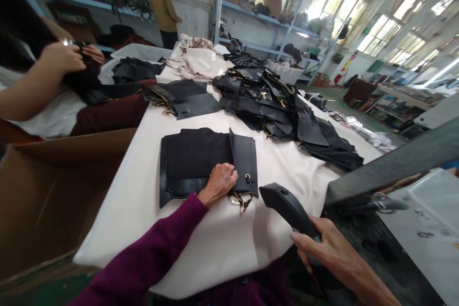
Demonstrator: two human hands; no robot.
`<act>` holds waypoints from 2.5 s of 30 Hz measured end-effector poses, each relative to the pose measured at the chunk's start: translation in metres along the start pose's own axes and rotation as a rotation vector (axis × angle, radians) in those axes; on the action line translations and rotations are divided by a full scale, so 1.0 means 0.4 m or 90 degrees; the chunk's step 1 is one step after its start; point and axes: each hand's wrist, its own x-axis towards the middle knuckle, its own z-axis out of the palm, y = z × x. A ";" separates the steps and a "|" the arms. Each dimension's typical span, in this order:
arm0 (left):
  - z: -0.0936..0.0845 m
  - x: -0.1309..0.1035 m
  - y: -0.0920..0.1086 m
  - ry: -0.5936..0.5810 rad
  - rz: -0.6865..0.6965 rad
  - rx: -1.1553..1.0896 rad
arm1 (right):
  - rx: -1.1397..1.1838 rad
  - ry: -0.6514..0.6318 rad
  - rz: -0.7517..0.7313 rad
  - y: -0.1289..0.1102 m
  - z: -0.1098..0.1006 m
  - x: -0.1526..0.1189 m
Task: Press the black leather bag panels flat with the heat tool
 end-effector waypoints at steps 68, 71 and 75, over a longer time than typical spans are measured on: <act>0.038 0.050 0.019 0.011 -0.015 -0.429 | -0.046 -0.077 0.076 0.080 -0.118 0.046; 0.047 0.046 0.003 0.072 -0.118 -0.574 | -0.052 -0.081 0.055 0.065 -0.106 0.062; 0.034 0.027 0.019 0.051 0.041 -0.415 | -0.024 -0.112 0.033 0.054 -0.099 0.080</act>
